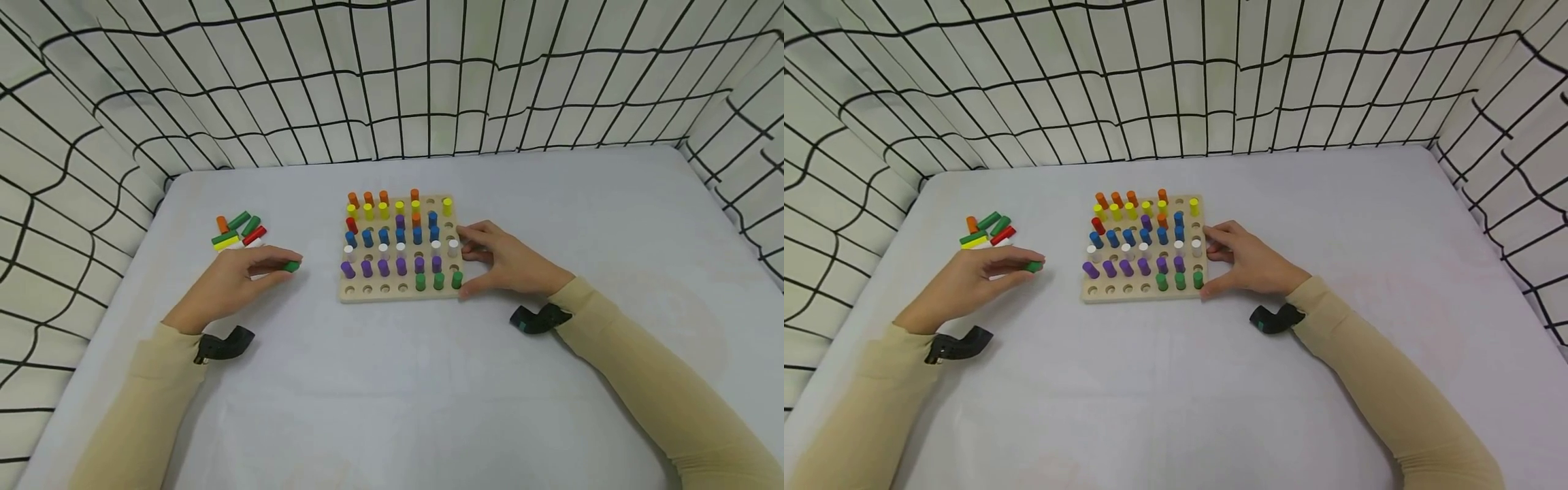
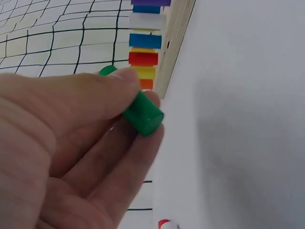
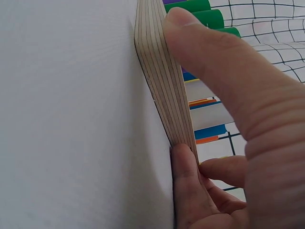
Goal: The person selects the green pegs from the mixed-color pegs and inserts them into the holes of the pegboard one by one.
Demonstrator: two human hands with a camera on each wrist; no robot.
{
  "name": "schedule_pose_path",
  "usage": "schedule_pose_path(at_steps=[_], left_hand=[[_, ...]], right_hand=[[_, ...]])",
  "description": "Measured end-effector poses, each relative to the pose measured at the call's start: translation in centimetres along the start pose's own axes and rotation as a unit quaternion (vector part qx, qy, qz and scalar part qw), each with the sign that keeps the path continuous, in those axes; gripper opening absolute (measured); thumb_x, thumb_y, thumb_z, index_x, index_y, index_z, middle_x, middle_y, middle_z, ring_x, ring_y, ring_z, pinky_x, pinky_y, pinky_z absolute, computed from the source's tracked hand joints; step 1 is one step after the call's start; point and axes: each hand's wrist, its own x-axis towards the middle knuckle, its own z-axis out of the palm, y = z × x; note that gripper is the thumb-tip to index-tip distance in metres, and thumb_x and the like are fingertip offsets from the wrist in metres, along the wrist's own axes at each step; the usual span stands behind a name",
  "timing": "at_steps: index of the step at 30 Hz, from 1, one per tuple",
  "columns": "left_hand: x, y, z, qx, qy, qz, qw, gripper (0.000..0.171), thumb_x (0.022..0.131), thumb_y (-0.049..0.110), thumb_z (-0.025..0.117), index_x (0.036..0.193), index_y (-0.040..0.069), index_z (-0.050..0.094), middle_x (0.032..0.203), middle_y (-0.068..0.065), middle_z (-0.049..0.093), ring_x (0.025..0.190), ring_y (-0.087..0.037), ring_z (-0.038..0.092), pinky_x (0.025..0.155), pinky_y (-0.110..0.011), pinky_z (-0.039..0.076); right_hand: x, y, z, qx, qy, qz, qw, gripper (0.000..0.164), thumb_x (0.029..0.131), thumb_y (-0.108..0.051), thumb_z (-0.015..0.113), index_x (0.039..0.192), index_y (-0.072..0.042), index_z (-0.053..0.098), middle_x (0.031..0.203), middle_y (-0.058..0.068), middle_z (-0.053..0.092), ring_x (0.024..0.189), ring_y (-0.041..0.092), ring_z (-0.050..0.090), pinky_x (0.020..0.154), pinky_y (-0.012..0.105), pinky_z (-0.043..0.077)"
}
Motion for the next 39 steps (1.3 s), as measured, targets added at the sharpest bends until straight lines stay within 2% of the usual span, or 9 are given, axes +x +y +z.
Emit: schedule_pose_path(at_steps=[4,8,15,23,31,39], left_hand=[[0.0,0.5,0.6,-0.012,-0.007,-0.022,0.9997,0.031,0.097,0.018,0.074,0.128,0.021,0.072,0.125,-0.002,0.075,0.111,-0.018,0.072,0.091,0.0,0.049],[-0.1,0.8,1.1,-0.022,-0.008,-0.025,0.9994,0.031,0.097,0.019,0.074,0.128,0.02,0.072,0.126,-0.003,0.075,0.112,-0.018,0.073,0.091,0.0,0.049],[0.2,1.3,1.7,-0.056,0.007,-0.016,0.9983,0.032,0.096,0.015,0.074,0.128,0.018,0.071,0.125,-0.004,0.075,0.107,-0.002,0.072,0.091,0.0,0.049],[0.6,2.3,2.3,-0.096,-0.01,-0.026,0.995,0.031,0.098,0.021,0.073,0.129,0.017,0.07,0.126,-0.004,0.074,0.113,-0.021,0.072,0.093,-0.003,0.051],[0.9,3.0,2.9,-0.101,-0.003,-0.006,0.9948,0.033,0.097,0.018,0.073,0.13,0.015,0.069,0.125,-0.006,0.074,0.114,-0.025,0.073,0.093,-0.004,0.052],[1.3,4.0,3.3,-0.127,-0.008,-0.004,0.9918,0.033,0.097,0.018,0.074,0.13,0.016,0.069,0.127,-0.006,0.073,0.115,-0.024,0.072,0.095,-0.008,0.054]], right_hand=[[0.0,0.1,0.0,0.003,-0.002,0.001,1.0,0.12,0.072,-0.041,0.095,0.165,-0.012,0.024,0.155,0.007,0.037,0.142,0.022,0.054,0.12,0.035,0.044],[-0.1,-0.1,0.0,0.001,-0.002,0.007,1.0,0.121,0.072,-0.042,0.094,0.165,-0.012,0.023,0.156,0.007,0.037,0.142,0.023,0.054,0.121,0.037,0.044],[-0.2,-0.2,0.1,-0.006,0.0,0.009,1.0,0.12,0.073,-0.044,0.094,0.165,-0.012,0.024,0.155,0.007,0.037,0.142,0.023,0.054,0.121,0.038,0.044],[-0.2,-0.3,0.0,-0.006,0.001,0.011,1.0,0.12,0.073,-0.044,0.094,0.165,-0.012,0.024,0.156,0.006,0.037,0.143,0.022,0.053,0.122,0.039,0.042],[-0.2,-0.2,0.1,-0.007,0.002,0.012,1.0,0.121,0.072,-0.045,0.094,0.165,-0.013,0.024,0.155,0.006,0.038,0.142,0.021,0.052,0.124,0.04,0.041],[-0.1,-0.2,0.1,-0.003,0.001,0.005,1.0,0.12,0.073,-0.042,0.094,0.165,-0.012,0.024,0.155,0.006,0.038,0.143,0.022,0.052,0.123,0.038,0.042]])
